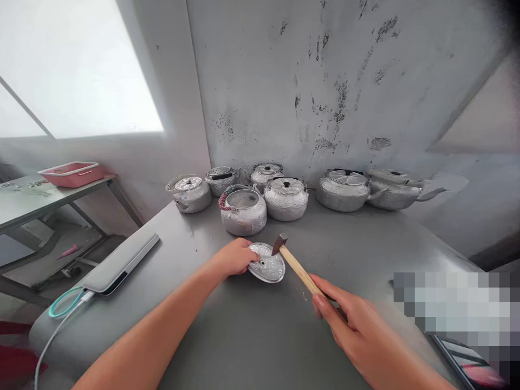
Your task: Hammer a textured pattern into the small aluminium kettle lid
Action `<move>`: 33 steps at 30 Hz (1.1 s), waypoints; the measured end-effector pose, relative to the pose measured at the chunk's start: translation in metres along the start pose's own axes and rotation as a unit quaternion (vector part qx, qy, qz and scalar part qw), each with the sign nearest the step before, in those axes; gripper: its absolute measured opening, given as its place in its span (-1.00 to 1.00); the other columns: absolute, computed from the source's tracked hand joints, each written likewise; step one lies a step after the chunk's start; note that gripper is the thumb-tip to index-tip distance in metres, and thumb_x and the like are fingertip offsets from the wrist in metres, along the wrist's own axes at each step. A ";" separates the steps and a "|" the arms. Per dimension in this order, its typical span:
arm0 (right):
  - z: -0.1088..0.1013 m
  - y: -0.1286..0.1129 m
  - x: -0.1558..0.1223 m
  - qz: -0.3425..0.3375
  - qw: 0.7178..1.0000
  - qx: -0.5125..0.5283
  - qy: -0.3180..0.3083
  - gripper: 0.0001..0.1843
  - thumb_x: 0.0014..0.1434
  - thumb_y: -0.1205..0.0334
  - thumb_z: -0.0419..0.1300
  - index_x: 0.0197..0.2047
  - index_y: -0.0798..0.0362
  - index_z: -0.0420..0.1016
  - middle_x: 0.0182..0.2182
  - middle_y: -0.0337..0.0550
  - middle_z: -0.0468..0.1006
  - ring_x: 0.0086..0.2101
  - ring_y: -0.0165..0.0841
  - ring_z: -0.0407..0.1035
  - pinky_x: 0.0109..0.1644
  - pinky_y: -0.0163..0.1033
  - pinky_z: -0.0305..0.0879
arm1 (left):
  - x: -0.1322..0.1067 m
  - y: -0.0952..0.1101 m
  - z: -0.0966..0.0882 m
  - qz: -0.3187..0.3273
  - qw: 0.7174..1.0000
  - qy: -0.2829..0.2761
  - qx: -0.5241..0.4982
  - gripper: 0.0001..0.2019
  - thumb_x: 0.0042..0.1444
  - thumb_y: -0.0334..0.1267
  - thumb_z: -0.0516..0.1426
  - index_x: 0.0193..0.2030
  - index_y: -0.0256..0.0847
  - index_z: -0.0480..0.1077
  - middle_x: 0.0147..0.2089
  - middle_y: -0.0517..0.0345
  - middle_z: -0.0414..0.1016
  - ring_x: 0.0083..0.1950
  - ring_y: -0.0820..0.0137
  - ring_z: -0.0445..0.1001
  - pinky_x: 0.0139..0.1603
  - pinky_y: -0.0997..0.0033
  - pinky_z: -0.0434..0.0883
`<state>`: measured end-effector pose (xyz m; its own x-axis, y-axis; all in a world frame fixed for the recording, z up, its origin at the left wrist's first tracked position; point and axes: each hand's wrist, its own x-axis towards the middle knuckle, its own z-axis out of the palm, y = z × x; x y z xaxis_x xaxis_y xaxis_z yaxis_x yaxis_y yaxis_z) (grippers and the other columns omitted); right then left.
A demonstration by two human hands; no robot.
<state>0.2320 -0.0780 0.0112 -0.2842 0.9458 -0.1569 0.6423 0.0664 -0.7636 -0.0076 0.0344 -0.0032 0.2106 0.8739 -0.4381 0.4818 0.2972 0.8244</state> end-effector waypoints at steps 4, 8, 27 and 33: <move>0.002 0.002 0.000 -0.015 1.000 0.001 0.004 -0.62 0.43 -0.12 -0.19 0.07 -0.13 0.27 -0.40 -0.35 0.26 -0.42 -0.38 0.06 -0.34 -0.30 0.08 | 0.000 0.000 0.000 -0.009 1.000 -0.006 -0.011 -0.85 -0.04 -0.26 0.21 -0.35 -0.20 0.32 -0.61 0.38 0.09 -0.65 0.58 -0.01 -0.62 0.46 -0.13; 0.001 0.000 -0.001 -0.006 1.000 0.003 -0.005 -0.60 0.43 -0.13 -0.18 0.06 -0.13 0.31 -0.40 -0.34 0.25 -0.44 -0.37 0.05 -0.36 -0.30 0.09 | -0.001 0.002 -0.001 -0.017 1.000 -0.010 -0.014 -0.85 -0.04 -0.27 0.20 -0.40 -0.19 0.28 -0.62 0.37 0.09 -0.66 0.58 -0.01 -0.64 0.46 -0.14; 0.000 -0.003 0.003 -0.042 0.999 -0.020 0.003 -0.55 0.45 -0.07 -0.17 0.27 -0.18 0.26 -0.25 -0.26 0.45 -0.29 -0.33 0.28 -0.16 -0.29 0.25 | -0.005 0.007 -0.002 -0.036 0.999 -0.007 0.014 -0.84 -0.04 -0.28 0.19 -0.38 -0.17 0.25 -0.62 0.37 0.12 -0.66 0.56 0.03 -0.64 0.47 -0.09; 0.001 -0.003 0.002 -0.051 0.998 -0.024 0.001 -0.55 0.44 -0.05 -0.16 0.27 -0.17 0.26 -0.30 -0.28 0.45 -0.35 -0.32 0.24 -0.23 -0.29 0.25 | -0.004 0.005 -0.002 -0.035 0.999 -0.013 0.019 -0.83 -0.05 -0.26 0.21 -0.37 -0.17 0.26 -0.62 0.38 0.13 -0.67 0.57 0.04 -0.65 0.47 -0.09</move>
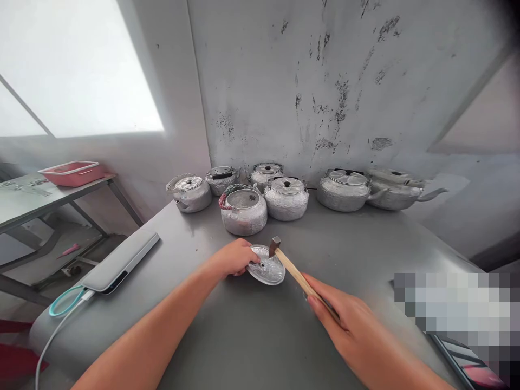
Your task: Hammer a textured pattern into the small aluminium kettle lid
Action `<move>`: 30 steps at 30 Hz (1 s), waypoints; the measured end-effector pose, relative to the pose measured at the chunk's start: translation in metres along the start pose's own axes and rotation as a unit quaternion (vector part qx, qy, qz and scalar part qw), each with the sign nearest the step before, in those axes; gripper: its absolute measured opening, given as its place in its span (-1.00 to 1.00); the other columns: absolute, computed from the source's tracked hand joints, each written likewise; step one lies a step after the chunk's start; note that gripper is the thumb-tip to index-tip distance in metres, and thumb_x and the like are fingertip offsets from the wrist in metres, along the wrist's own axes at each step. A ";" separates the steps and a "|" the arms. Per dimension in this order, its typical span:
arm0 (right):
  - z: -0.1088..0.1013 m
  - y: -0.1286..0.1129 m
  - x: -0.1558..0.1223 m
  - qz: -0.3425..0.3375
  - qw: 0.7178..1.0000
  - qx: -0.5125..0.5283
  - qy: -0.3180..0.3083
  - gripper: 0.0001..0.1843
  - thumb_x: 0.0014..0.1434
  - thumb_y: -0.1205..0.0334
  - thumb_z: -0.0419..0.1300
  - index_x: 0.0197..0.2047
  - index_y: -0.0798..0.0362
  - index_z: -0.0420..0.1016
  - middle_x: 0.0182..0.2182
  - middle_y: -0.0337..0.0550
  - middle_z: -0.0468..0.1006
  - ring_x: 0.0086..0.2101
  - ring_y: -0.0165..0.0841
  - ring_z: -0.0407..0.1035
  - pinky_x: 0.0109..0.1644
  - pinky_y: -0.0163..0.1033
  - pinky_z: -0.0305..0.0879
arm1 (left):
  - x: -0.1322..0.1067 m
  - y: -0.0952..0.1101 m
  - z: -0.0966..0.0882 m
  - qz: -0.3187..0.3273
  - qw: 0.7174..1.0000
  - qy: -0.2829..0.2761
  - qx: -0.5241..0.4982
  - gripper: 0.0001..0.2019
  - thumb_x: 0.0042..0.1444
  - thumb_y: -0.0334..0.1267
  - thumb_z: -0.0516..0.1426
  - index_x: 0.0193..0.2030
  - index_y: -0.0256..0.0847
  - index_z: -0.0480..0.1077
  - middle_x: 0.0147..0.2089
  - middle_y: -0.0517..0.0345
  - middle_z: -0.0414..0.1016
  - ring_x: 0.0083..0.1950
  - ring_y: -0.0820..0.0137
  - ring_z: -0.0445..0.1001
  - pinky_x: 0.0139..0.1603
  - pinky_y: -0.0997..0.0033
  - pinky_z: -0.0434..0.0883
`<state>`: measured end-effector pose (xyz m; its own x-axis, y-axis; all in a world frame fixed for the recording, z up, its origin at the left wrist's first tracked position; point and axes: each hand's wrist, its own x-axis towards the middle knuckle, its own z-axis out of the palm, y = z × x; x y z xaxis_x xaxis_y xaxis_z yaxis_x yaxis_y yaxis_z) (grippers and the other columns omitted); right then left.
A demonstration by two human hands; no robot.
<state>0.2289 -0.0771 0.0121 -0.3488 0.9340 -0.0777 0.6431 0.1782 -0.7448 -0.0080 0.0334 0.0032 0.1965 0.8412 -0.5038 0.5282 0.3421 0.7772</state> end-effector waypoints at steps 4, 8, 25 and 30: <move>-0.001 0.002 0.001 0.005 1.000 -0.014 0.018 -0.53 0.44 -0.08 -0.17 0.29 -0.16 0.24 -0.37 -0.29 0.40 -0.40 -0.32 0.18 -0.31 -0.30 0.21 | 0.002 -0.002 0.000 0.000 1.000 0.006 0.003 -0.82 -0.03 -0.25 0.20 -0.32 -0.17 0.28 -0.61 0.38 0.17 -0.68 0.56 0.07 -0.66 0.48 -0.08; -0.003 0.000 0.001 0.006 1.000 -0.005 -0.005 -0.52 0.44 -0.08 -0.18 0.30 -0.20 0.23 -0.33 -0.29 0.43 -0.36 -0.31 0.24 -0.24 -0.29 0.25 | 0.001 0.000 0.000 0.010 1.000 -0.006 0.013 -0.86 -0.04 -0.27 0.19 -0.39 -0.19 0.28 -0.65 0.37 0.17 -0.69 0.55 0.10 -0.68 0.49 -0.03; 0.004 0.003 -0.006 -0.006 0.999 0.033 0.008 -0.56 0.43 -0.02 -0.10 0.27 -0.21 0.34 -0.27 -0.25 0.54 -0.28 -0.27 0.38 -0.16 -0.28 0.35 | -0.006 -0.001 -0.004 0.051 0.996 0.037 0.061 -0.83 -0.11 -0.28 0.21 -0.31 -0.24 0.42 -0.49 0.16 0.49 -0.53 0.37 0.48 -0.59 0.50 0.34; 0.006 0.002 -0.006 -0.008 0.999 0.032 0.027 -0.58 0.42 0.00 -0.08 0.22 -0.20 0.41 -0.18 -0.17 0.59 -0.26 -0.20 0.44 -0.15 -0.20 0.39 | -0.003 -0.004 -0.002 0.088 0.991 0.090 0.052 -0.76 -0.01 -0.19 0.18 -0.20 -0.23 0.43 -0.28 0.08 0.56 -0.38 0.38 0.52 -0.52 0.55 0.36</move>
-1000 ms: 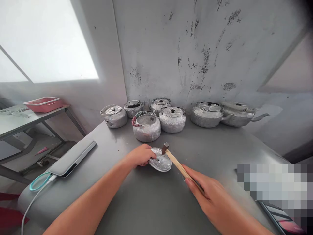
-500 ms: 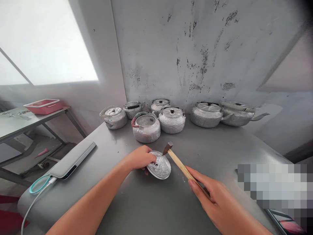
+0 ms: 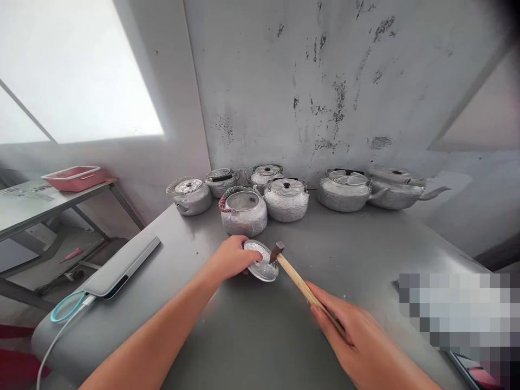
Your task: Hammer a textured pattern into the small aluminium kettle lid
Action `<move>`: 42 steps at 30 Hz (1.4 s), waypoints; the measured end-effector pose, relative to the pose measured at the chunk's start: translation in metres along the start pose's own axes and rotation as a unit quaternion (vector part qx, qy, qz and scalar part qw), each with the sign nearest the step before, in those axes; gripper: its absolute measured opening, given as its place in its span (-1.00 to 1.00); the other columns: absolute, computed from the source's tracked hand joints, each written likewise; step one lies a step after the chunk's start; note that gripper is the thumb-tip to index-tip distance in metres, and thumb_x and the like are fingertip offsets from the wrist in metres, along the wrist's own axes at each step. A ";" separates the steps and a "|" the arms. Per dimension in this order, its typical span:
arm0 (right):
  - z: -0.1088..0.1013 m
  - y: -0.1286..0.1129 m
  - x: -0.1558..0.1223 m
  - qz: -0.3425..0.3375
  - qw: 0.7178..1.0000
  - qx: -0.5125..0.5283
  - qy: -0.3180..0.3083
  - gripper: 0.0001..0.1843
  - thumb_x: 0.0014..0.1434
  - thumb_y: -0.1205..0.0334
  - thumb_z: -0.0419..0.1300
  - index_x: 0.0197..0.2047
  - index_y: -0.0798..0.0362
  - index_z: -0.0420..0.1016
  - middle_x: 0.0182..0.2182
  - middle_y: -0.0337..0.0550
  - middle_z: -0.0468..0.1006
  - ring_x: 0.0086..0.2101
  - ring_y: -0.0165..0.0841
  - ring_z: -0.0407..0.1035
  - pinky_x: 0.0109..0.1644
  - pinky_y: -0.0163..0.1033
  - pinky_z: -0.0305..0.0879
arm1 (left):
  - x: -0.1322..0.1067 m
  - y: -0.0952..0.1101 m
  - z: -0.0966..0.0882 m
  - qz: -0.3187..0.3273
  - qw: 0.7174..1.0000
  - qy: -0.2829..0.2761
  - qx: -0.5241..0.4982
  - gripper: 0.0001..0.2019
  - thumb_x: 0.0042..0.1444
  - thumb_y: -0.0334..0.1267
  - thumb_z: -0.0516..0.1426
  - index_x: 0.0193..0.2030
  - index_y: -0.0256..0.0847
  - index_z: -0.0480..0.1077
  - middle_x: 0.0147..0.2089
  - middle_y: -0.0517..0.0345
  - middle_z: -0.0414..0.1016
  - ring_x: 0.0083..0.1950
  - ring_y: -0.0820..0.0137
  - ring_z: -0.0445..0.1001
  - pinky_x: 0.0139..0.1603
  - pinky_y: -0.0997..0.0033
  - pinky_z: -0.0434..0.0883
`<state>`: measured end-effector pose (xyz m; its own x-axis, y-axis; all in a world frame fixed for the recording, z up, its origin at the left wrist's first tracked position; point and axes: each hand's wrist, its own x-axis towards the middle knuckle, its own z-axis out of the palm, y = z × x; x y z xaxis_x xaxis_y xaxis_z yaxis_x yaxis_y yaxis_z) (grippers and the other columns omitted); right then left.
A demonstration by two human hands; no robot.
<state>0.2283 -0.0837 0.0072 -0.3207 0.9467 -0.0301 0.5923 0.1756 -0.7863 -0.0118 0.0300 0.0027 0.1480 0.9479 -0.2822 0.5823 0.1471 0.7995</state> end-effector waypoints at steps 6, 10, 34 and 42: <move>0.003 0.001 0.000 0.023 0.999 0.019 -0.027 -0.57 0.44 -0.05 -0.14 0.27 -0.22 0.30 -0.11 -0.24 0.54 -0.19 -0.30 0.41 -0.07 -0.26 0.32 | -0.003 -0.001 0.001 0.003 1.000 -0.010 0.009 -0.74 -0.06 -0.29 0.17 -0.17 -0.22 0.39 -0.27 0.07 0.56 -0.50 0.40 0.50 -0.55 0.51 0.36; 0.006 0.000 -0.003 0.034 0.999 0.026 -0.030 -0.55 0.45 -0.08 -0.18 0.28 -0.22 0.24 -0.25 -0.31 0.50 -0.30 -0.34 0.29 -0.19 -0.31 0.26 | -0.008 0.003 -0.001 -0.009 1.000 -0.027 0.002 -0.76 -0.12 -0.34 0.18 -0.22 -0.23 0.40 -0.32 0.09 0.56 -0.49 0.38 0.51 -0.53 0.50 0.39; 0.009 -0.010 0.000 0.100 0.995 0.020 -0.019 -0.59 0.43 -0.08 -0.29 -0.34 -0.08 0.14 -0.48 -0.33 0.22 -0.45 -0.34 0.10 -0.33 -0.24 0.12 | -0.008 0.017 0.004 0.033 0.992 0.043 0.112 -0.42 -0.11 -0.33 0.24 0.14 -0.30 0.36 0.09 -0.13 0.52 -0.02 0.17 0.52 -0.32 0.50 0.32; 0.022 -0.001 -0.001 0.115 0.992 0.041 -0.013 -0.58 0.43 -0.11 -0.31 -0.31 -0.09 0.15 -0.47 -0.33 0.22 -0.44 -0.33 0.11 -0.33 -0.23 0.10 | -0.015 0.014 0.006 0.069 0.982 0.050 0.168 -0.65 -0.02 -0.28 0.19 -0.04 -0.26 0.39 0.00 -0.11 0.55 -0.04 0.14 0.51 -0.28 0.44 0.28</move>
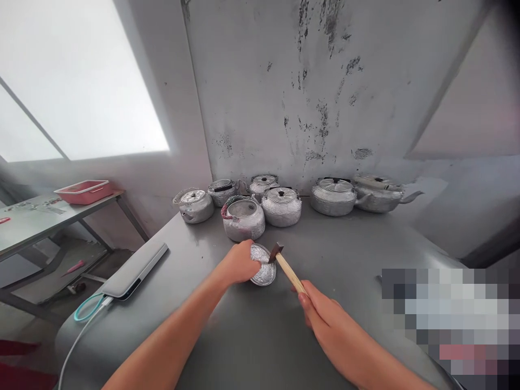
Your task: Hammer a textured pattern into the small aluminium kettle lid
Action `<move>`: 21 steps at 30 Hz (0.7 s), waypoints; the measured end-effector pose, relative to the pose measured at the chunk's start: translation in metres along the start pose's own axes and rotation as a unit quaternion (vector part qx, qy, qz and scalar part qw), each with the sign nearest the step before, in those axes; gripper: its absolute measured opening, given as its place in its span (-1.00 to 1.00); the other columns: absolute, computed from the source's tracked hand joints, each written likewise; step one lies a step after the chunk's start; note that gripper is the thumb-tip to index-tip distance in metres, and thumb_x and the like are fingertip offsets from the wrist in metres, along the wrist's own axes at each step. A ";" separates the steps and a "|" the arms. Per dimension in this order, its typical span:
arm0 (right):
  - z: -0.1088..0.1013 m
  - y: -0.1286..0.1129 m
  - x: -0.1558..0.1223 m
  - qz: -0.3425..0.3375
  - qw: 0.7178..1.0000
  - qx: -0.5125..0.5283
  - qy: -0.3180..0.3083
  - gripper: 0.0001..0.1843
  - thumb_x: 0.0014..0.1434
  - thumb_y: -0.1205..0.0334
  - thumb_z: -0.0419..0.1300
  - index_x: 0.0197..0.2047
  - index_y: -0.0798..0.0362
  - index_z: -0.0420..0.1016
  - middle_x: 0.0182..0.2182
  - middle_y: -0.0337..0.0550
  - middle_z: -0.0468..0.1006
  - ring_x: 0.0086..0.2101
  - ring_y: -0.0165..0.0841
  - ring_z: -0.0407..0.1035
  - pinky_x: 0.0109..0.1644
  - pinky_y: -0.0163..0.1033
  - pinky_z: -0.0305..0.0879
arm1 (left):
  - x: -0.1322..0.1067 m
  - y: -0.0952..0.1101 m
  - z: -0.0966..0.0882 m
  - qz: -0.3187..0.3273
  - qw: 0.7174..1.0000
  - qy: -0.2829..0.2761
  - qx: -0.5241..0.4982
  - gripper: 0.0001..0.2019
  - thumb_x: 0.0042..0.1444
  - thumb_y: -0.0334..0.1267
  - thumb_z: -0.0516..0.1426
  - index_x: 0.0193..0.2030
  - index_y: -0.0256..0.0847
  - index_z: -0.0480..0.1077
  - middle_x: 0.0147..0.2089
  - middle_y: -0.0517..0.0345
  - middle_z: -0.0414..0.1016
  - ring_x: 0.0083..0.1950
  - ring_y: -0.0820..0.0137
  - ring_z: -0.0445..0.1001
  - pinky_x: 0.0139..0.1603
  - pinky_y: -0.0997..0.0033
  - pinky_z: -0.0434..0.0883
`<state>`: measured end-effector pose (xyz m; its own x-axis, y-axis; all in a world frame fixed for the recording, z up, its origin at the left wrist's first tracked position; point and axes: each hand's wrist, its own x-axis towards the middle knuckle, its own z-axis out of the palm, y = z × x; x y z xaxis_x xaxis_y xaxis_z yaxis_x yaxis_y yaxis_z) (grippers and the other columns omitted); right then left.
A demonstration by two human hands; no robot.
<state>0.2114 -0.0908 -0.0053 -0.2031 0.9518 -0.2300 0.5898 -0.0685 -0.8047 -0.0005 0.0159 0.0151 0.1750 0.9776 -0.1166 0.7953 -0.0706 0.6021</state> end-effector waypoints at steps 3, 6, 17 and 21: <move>0.001 -0.002 0.000 0.003 1.000 0.008 -0.003 -0.57 0.43 -0.11 -0.32 -0.30 -0.09 0.15 -0.45 -0.32 0.23 -0.42 -0.33 0.11 -0.31 -0.22 0.12 | -0.003 -0.001 0.002 0.011 1.000 0.005 0.014 -0.73 0.01 -0.26 0.18 -0.11 -0.23 0.37 -0.07 -0.08 0.56 -0.11 0.16 0.51 -0.33 0.43 0.25; 0.001 -0.003 0.000 0.003 1.000 0.017 -0.002 -0.58 0.43 -0.11 -0.31 -0.30 -0.08 0.15 -0.45 -0.33 0.22 -0.43 -0.36 0.09 -0.33 -0.24 0.12 | -0.004 -0.003 0.002 0.024 0.999 0.008 0.022 -0.75 0.04 -0.24 0.17 -0.12 -0.22 0.37 -0.11 -0.07 0.56 -0.15 0.16 0.51 -0.32 0.41 0.25; -0.011 0.006 -0.002 0.052 0.997 0.045 -0.046 -0.50 0.40 -0.21 -0.35 -0.37 -0.07 0.08 -0.57 -0.41 0.33 -0.72 -0.52 0.16 -0.65 -0.38 0.14 | -0.003 -0.010 -0.001 0.061 0.998 -0.004 -0.032 -0.49 0.05 -0.26 0.17 0.20 -0.03 0.35 0.11 0.11 0.52 0.01 0.19 0.49 -0.10 0.36 0.38; -0.011 0.003 -0.003 0.039 0.999 -0.003 -0.013 -0.55 0.40 -0.19 -0.26 -0.29 -0.09 0.19 -0.54 -0.37 0.25 -0.59 -0.44 0.12 -0.59 -0.36 0.07 | -0.005 -0.007 0.000 0.074 0.997 0.007 -0.026 -0.52 0.08 -0.27 0.15 0.18 -0.06 0.37 0.10 0.09 0.52 0.00 0.20 0.50 -0.07 0.34 0.40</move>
<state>0.2229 -0.0902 -0.0010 -0.1759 0.9358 -0.3055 0.6089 -0.1404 -0.7807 -0.0071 0.0111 0.0115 0.2799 0.9600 -0.0113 0.7297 -0.2051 0.6523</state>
